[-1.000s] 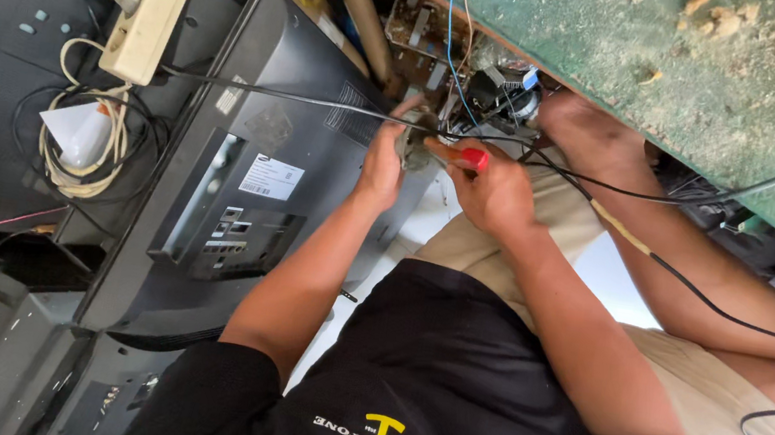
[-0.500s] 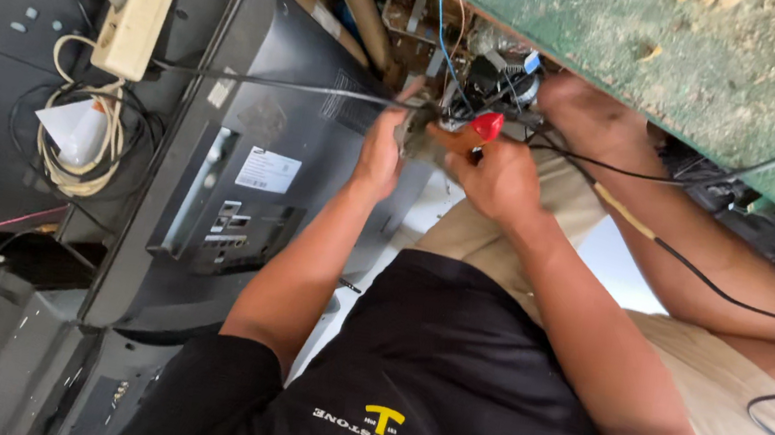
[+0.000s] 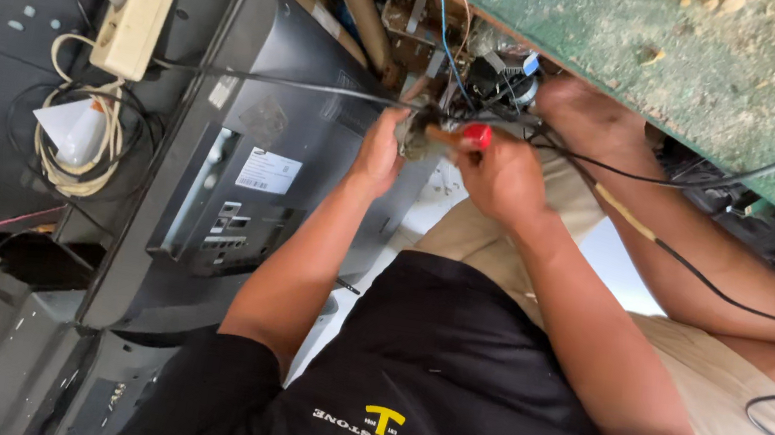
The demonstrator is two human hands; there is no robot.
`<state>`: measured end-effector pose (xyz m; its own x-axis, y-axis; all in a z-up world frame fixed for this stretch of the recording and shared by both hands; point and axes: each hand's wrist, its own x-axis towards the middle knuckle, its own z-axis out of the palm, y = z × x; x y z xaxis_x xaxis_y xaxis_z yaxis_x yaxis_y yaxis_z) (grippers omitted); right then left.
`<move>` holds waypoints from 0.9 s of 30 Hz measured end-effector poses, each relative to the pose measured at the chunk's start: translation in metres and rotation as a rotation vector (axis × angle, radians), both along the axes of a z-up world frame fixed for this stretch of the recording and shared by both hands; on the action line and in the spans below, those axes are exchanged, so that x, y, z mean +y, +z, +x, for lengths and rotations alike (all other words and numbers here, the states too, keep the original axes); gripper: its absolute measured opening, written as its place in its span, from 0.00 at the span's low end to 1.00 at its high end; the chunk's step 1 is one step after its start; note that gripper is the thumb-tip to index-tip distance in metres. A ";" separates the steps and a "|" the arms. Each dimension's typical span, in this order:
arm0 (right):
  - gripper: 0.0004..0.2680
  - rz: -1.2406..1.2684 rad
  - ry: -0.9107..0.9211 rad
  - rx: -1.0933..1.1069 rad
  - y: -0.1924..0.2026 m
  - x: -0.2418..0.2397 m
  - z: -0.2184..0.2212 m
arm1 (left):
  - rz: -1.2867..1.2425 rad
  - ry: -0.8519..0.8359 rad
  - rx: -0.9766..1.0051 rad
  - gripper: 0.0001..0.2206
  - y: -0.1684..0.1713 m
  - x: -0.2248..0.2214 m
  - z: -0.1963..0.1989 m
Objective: The person brushes dust off an electronic component, wipes the internal shaft with a cloth, and reassembles the motor housing.
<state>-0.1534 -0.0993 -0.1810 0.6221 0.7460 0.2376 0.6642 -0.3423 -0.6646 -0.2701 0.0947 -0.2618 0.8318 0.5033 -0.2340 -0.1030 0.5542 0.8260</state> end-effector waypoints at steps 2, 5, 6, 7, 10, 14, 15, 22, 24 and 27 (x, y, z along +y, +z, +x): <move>0.08 0.172 0.045 0.154 0.018 -0.001 -0.006 | -0.014 0.020 0.070 0.26 0.006 -0.002 0.003; 0.09 0.221 -0.013 0.106 0.032 0.008 -0.004 | -0.058 0.076 0.116 0.25 0.002 -0.004 0.007; 0.09 0.217 -0.009 0.110 0.010 0.006 0.002 | -0.062 0.080 0.119 0.25 0.014 -0.010 0.006; 0.08 0.090 -0.042 0.049 -0.011 0.004 0.006 | 0.080 0.072 0.145 0.25 0.027 -0.016 0.006; 0.08 -0.075 -0.175 0.064 -0.003 0.000 0.012 | 0.521 0.044 0.328 0.32 0.014 0.000 0.003; 0.08 0.266 -0.162 0.131 0.032 -0.016 0.014 | 1.530 0.247 0.367 0.63 -0.036 0.018 0.008; 0.08 0.265 -0.150 0.129 0.028 -0.021 0.017 | 1.528 0.258 0.374 0.63 -0.034 0.015 0.007; 0.10 0.455 0.192 0.226 0.012 -0.027 0.006 | 1.521 0.176 0.393 0.56 -0.033 -0.014 -0.008; 0.10 0.500 0.306 0.289 0.018 -0.021 -0.001 | 1.409 0.120 0.332 0.51 -0.029 -0.018 -0.013; 0.15 0.310 0.263 0.117 0.016 -0.024 0.013 | 1.467 0.167 0.251 0.56 -0.018 -0.017 -0.021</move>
